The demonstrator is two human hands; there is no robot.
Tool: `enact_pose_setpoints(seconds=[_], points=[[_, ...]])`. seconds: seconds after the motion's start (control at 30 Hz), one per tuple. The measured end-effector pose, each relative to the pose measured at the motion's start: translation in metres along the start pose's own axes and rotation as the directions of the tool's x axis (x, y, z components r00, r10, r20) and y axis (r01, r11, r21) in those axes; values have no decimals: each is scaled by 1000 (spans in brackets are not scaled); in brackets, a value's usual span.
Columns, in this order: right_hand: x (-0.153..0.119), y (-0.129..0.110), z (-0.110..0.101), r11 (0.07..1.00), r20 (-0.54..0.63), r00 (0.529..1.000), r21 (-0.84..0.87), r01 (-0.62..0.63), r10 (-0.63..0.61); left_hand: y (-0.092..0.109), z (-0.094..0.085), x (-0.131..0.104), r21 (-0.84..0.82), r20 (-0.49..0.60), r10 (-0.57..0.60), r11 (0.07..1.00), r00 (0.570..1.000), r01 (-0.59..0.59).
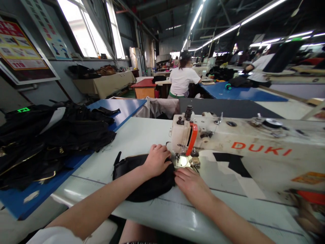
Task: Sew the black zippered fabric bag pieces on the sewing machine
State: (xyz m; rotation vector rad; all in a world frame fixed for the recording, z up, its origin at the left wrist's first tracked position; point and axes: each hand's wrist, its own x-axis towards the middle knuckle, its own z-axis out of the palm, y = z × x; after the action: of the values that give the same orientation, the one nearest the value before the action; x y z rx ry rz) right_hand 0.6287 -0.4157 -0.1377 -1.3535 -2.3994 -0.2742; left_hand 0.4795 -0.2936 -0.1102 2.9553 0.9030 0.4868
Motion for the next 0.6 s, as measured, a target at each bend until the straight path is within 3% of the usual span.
enact_pose_setpoints(seconds=[0.13, 0.37, 0.6], points=[[2, 9, -1, 998, 35, 998, -20, -60, 60, -8, 12, 15, -66, 33, 19, 998, 999, -17], [4, 26, 4, 983, 50, 982, -49, -178, 180, -22, 37, 45, -255, -24, -28, 967, 999, 21], [-2, 20, 4, 982, -16, 986, -84, -169, 168, -22, 42, 44, -446, -37, -32, 895, 999, 12]])
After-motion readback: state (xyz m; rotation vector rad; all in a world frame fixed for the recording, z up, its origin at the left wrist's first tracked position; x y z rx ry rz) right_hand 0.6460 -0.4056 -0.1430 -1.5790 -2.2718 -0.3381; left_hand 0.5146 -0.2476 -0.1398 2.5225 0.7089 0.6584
